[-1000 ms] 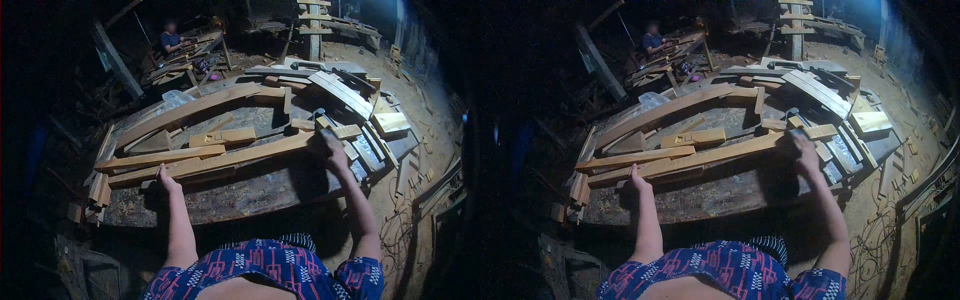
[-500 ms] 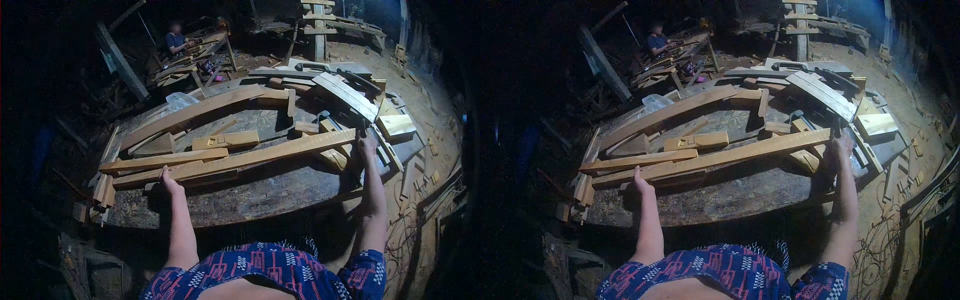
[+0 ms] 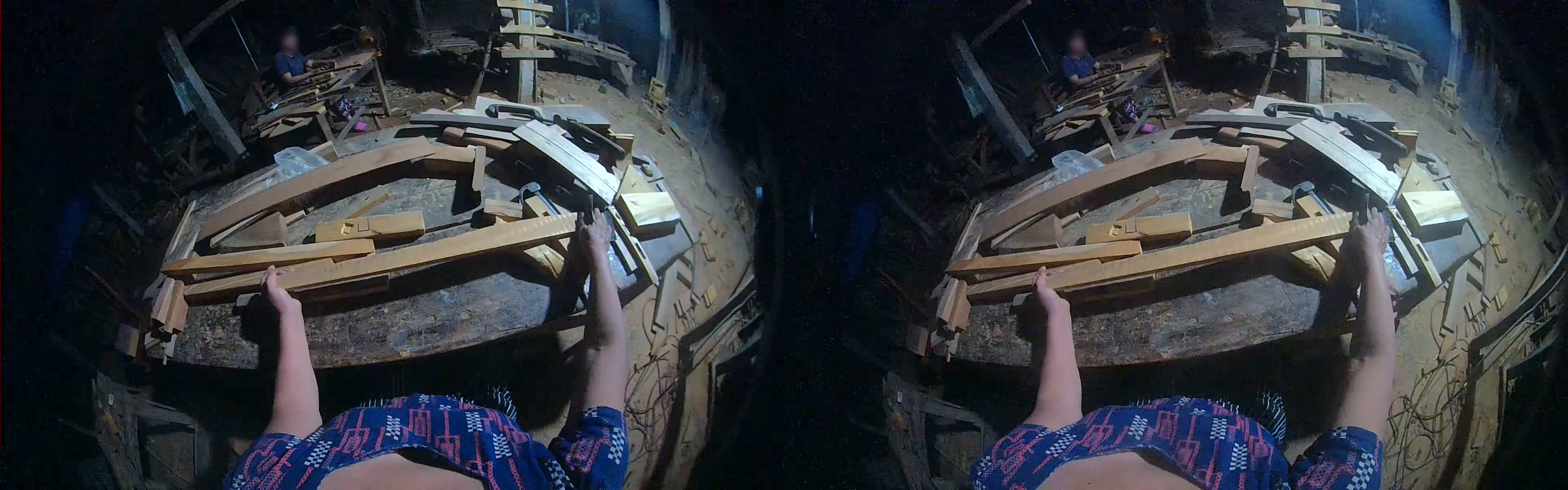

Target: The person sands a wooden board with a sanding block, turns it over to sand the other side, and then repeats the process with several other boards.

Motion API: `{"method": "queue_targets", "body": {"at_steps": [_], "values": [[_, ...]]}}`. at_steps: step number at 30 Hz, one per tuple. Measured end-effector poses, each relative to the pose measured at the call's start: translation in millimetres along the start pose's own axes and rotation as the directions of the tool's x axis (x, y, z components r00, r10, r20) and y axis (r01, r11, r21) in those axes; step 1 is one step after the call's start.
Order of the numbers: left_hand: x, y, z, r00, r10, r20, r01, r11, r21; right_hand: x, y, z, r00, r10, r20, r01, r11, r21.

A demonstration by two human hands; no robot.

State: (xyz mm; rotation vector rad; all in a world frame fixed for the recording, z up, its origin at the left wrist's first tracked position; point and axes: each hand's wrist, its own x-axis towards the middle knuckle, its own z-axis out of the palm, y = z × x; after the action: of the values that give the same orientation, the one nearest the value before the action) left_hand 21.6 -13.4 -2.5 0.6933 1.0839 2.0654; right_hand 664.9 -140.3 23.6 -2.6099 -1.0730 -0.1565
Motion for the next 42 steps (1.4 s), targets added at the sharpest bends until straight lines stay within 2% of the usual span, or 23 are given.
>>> {"method": "queue_targets", "body": {"at_steps": [2, 4, 6, 9, 11, 13, 14, 15, 17, 19, 20, 23, 27, 30, 32, 33, 34, 35, 36, 37, 38, 40, 42], "values": [[-4, 4, 3, 1.0, 0.017, 0.014, -0.018, 1.0, 0.022, -1, -1, -2, 1.0, -0.015, -0.02, 0.015, 1.0, 0.016], [-9, 7, 7, 0.999, 0.035, 0.029, -0.037, 0.998, 0.044, 1, -2, -5, 0.998, -0.017, 0.055, 0.017, 1.0, -0.006], [-12, 10, 11, 0.998, 0.035, -0.051, -0.033, 0.999, 0.038, 6, 4, 4, 0.999, -0.038, 0.029, 0.039, 0.999, -0.031], [11, -14, -7, 0.999, 0.009, -0.038, -0.009, 1.0, 0.002, 18, 15, 28, 0.995, -0.095, 0.006, 0.096, 0.992, -0.077], [-6, 4, 6, 0.999, -0.007, -0.041, 0.007, 1.0, -0.004, 7, 4, 20, 0.992, -0.129, 0.008, 0.129, 0.987, -0.096], [-14, 10, 12, 0.999, -0.027, -0.043, 0.026, 1.0, -0.011, -18, -21, 0, 0.994, -0.1, 0.031, 0.096, 0.987, 0.129], [-14, 10, 12, 0.999, -0.041, -0.035, 0.04, 0.999, -0.034, -21, -13, 17, 0.951, -0.286, -0.12, 0.297, 0.951, 0.084], [-13, 10, 12, 0.998, -0.053, -0.027, 0.051, 0.997, -0.058, -17, -6, 28, 0.95, -0.288, -0.116, 0.302, 0.945, 0.129], [-16, 14, 13, 1.0, -0.01, -0.025, 0.01, 1.0, -0.019, -28, -21, 4, 0.949, -0.294, -0.115, 0.311, 0.933, 0.179], [-16, 14, 13, 0.999, 0.028, -0.021, -0.028, 0.999, 0.019, -34, -34, -33, 0.976, -0.189, 0.105, 0.141, 0.924, 0.356], [-14, 11, 12, 0.999, 0.024, -0.021, -0.024, 1.0, -0.008, -31, -32, -31, 0.976, -0.19, 0.105, 0.142, 0.924, 0.355], [-15, 12, 15, 0.999, 0.006, -0.046, -0.007, 0.999, -0.034, 3, -11, 14, 0.966, -0.128, -0.224, 0.159, 0.979, 0.126], [-8, 6, 9, 0.999, 0.004, -0.042, -0.006, 0.998, -0.055, 9, -13, 21, 0.984, -0.065, -0.163, 0.072, 0.997, 0.034], [-7, 6, 7, 0.999, 0.004, -0.035, -0.005, 1.0, -0.021, 13, -3, 41, 0.949, -0.17, -0.264, 0.169, 0.985, -0.027], [-17, 13, 15, 0.998, 0.012, -0.056, -0.014, 1.0, -0.027, 0, -1, 39, 0.933, -0.261, -0.248, 0.305, 0.938, 0.162], [-20, 15, 18, 0.997, 0.027, -0.075, -0.029, 0.999, -0.032, 4, 13, 56, 0.679, -0.502, -0.537, 0.555, 0.829, -0.073], [-19, 14, 17, 0.997, 0.027, -0.075, -0.029, 0.999, -0.03, 4, 13, 53, 0.68, -0.502, -0.535, 0.555, 0.829, -0.072], [-17, 13, 15, 0.996, 0.054, -0.066, -0.053, 0.998, 0.02, 8, 13, 48, 0.859, -0.411, -0.304, 0.447, 0.893, 0.057], [-15, 13, 12, 0.995, 0.081, -0.057, -0.076, 0.995, 0.071, 13, 14, 41, 0.953, -0.301, -0.035, 0.302, 0.942, 0.147], [-11, 8, 7, 0.995, 0.08, -0.061, -0.075, 0.994, 0.076, -13, -15, -5, 0.977, -0.208, -0.046, 0.213, 0.931, 0.297], [-8, 4, 4, 0.998, 0.034, -0.052, -0.033, 0.999, 0.028, -6, -16, -13, 0.987, -0.148, 0.061, 0.131, 0.967, 0.219], [-5, 6, 5, 0.999, -0.004, -0.041, 0.003, 1.0, -0.022, 5, -12, 9, 0.987, -0.066, -0.143, 0.078, 0.993, 0.083], [-15, 13, 10, 0.999, -0.043, -0.025, 0.042, 0.998, -0.041, 12, -12, 17, 0.993, -0.046, -0.11, 0.054, 0.996, 0.07]]}}
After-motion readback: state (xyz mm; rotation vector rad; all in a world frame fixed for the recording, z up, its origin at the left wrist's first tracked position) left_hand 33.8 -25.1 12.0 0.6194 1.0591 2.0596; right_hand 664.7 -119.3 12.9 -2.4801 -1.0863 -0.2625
